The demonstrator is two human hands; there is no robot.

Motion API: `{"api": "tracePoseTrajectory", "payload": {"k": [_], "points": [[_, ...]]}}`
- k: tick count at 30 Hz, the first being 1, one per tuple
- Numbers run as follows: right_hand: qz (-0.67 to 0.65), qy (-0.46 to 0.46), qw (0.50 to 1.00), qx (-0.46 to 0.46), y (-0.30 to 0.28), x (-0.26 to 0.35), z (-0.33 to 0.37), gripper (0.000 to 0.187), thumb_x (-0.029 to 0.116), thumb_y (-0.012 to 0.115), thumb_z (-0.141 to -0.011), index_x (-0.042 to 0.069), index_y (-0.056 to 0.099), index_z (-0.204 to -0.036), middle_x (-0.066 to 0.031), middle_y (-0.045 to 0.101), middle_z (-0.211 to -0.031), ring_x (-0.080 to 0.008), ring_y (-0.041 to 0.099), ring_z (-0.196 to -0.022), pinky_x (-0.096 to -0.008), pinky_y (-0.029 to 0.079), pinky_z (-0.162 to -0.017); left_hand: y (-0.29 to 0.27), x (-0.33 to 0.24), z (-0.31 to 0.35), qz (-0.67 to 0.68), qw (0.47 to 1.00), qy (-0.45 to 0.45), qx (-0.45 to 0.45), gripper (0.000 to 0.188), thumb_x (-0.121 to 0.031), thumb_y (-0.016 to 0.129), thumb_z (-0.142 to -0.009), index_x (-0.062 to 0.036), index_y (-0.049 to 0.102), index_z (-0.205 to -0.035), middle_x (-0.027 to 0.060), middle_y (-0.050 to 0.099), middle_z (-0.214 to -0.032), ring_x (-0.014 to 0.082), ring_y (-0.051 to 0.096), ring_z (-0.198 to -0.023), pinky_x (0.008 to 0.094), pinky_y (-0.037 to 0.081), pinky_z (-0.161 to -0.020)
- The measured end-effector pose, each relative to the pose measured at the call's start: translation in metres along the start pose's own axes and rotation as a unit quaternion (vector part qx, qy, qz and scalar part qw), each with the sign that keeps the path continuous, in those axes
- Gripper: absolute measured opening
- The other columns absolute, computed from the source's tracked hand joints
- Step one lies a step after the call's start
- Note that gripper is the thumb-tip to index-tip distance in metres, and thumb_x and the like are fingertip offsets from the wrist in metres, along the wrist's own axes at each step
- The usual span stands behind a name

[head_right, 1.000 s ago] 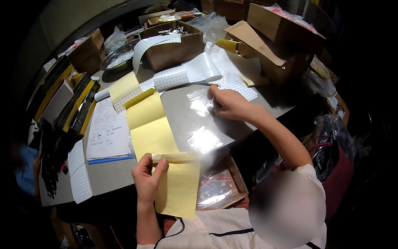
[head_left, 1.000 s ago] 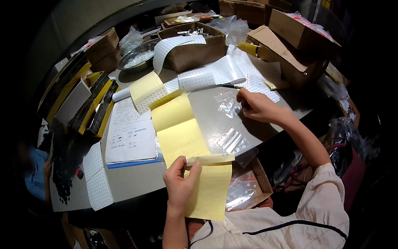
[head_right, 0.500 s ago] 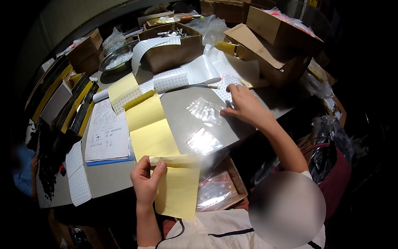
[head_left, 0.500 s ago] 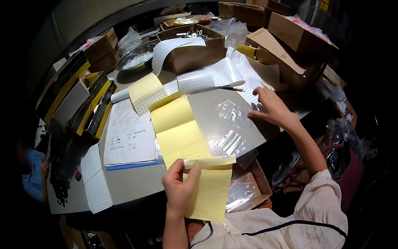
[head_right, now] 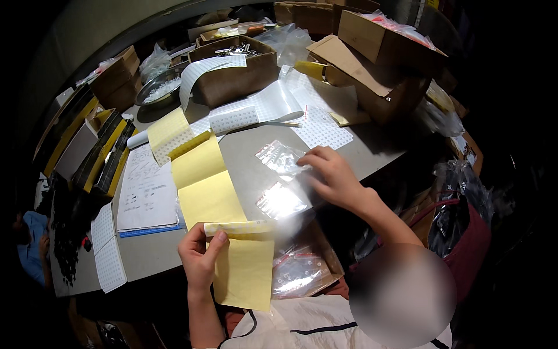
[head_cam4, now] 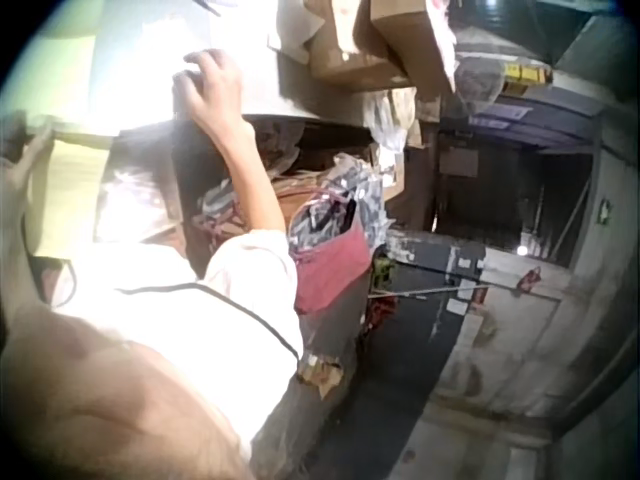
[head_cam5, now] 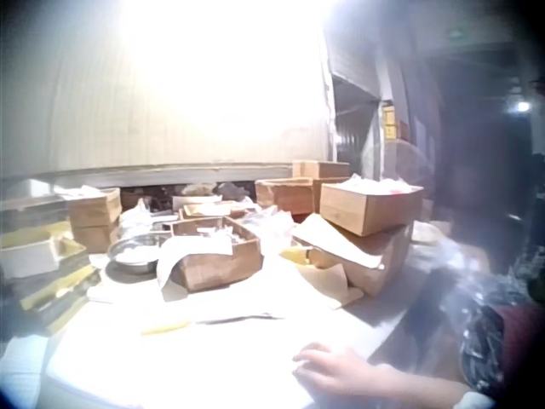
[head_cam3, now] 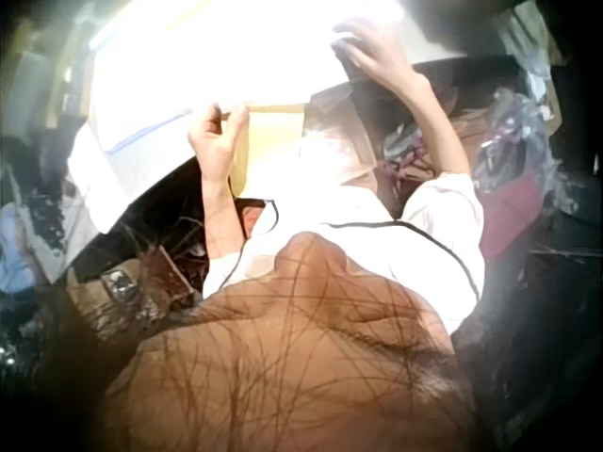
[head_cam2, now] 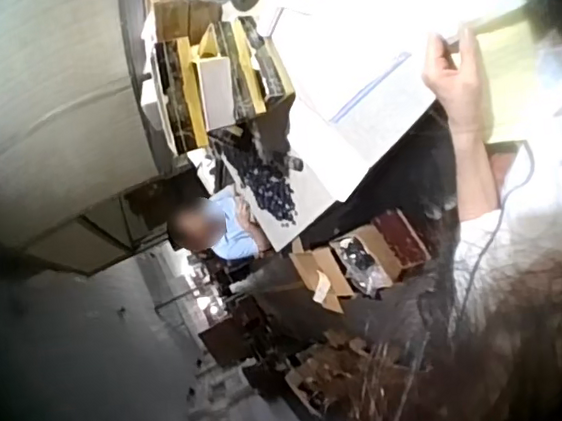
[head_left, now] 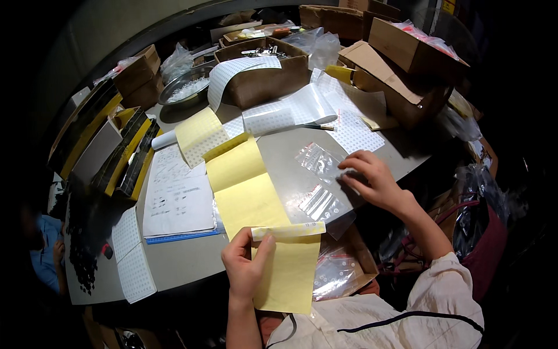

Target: The person places small items into clear plastic bags, seals them, and stacks them on the table. They also handle yellow sticky notes and sheets of small round stickers, peeling and placing stickers onto the notes. The workspace is cluttered with boxes, plastic bags, and stationery.

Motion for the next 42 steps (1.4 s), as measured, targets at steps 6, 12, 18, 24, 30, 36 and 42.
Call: {"api": "tracePoseTrajectory", "payload": {"k": [6,12,18,24,30,36,42], "points": [[-0.179,-0.037,0.979,0.088,0.013,0.052,-0.005,0.021,0.014,0.069,-0.100,0.000,0.070,-0.117,-0.0155,0.068,-0.116,-0.0301,0.068,-0.108,-0.0381,0.054,-0.092,-0.001,0.003,0.001,-0.009,1.000,0.009,0.000,0.010,-0.001,0.074,-0.095,0.0049,0.070,-0.103,0.0011,0.070,-0.094,0.0062,0.061,-0.087,0.0229,0.049,-0.080],[-0.256,-0.001,0.954,0.156,0.028,0.073,-0.005,0.025,0.020,0.071,-0.102,0.000,0.066,-0.117,-0.0122,0.072,-0.104,-0.0209,0.069,-0.096,-0.0338,0.054,-0.086,0.000,0.003,0.003,0.014,1.000,0.005,-0.012,0.015,-0.001,0.074,-0.096,0.0043,0.070,-0.109,0.0013,0.069,-0.096,0.0069,0.062,-0.087,0.0227,0.049,-0.080],[-0.290,0.063,0.937,0.182,0.035,0.078,-0.007,0.021,0.016,0.073,-0.100,-0.001,0.064,-0.110,-0.0086,0.071,-0.099,-0.0141,0.068,-0.091,-0.0304,0.054,-0.082,-0.003,0.005,0.005,0.027,1.000,0.008,-0.014,0.016,0.002,0.072,-0.096,0.0061,0.070,-0.111,0.0028,0.070,-0.101,0.0074,0.063,-0.093,0.0236,0.051,-0.085],[-0.321,0.054,0.932,0.161,0.040,0.080,-0.007,0.020,0.014,0.074,-0.098,0.000,0.064,-0.105,-0.0067,0.069,-0.096,-0.0127,0.067,-0.089,-0.0300,0.053,-0.080,-0.002,0.005,0.006,0.031,0.999,0.016,-0.017,0.015,0.002,0.072,-0.095,0.0052,0.070,-0.110,0.0021,0.069,-0.099,0.0068,0.062,-0.090,0.0228,0.050,-0.082],[-0.285,0.009,0.951,0.118,0.041,0.086,-0.009,0.020,0.010,0.077,-0.092,0.000,0.064,-0.104,-0.0092,0.067,-0.095,-0.0207,0.066,-0.086,-0.0331,0.052,-0.079,-0.003,0.005,0.007,0.034,0.999,0.008,-0.020,0.014,0.002,0.071,-0.095,0.0057,0.070,-0.108,0.0033,0.070,-0.100,0.0075,0.063,-0.093,0.0236,0.050,-0.085],[-0.118,-0.122,0.985,0.020,0.041,0.095,-0.006,0.022,-0.001,0.078,-0.083,0.002,0.066,-0.101,-0.0125,0.066,-0.107,-0.0315,0.063,-0.093,-0.0393,0.052,-0.083,-0.001,0.003,0.001,0.000,1.000,0.010,-0.022,0.011,-0.001,0.072,-0.095,0.0042,0.069,-0.104,0.0017,0.069,-0.096,0.0070,0.061,-0.089,0.0237,0.049,-0.082],[-0.104,-0.202,0.974,-0.004,0.034,0.088,-0.005,0.049,-0.005,0.072,-0.067,0.002,0.063,-0.114,-0.0163,0.064,-0.115,-0.0400,0.062,-0.110,-0.0474,0.050,-0.097,0.001,0.002,-0.001,-0.005,0.999,-0.013,-0.038,0.010,-0.002,0.073,-0.095,0.0051,0.069,-0.100,0.0012,0.070,-0.093,0.0063,0.061,-0.088,0.0238,0.050,-0.083]]}}
Point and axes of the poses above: each hand's wrist, its own z-axis away from the middle knuckle, its own y-axis out of the palm, x = y × z, the point moved 1 cm from there along -z, towards the middle knuckle
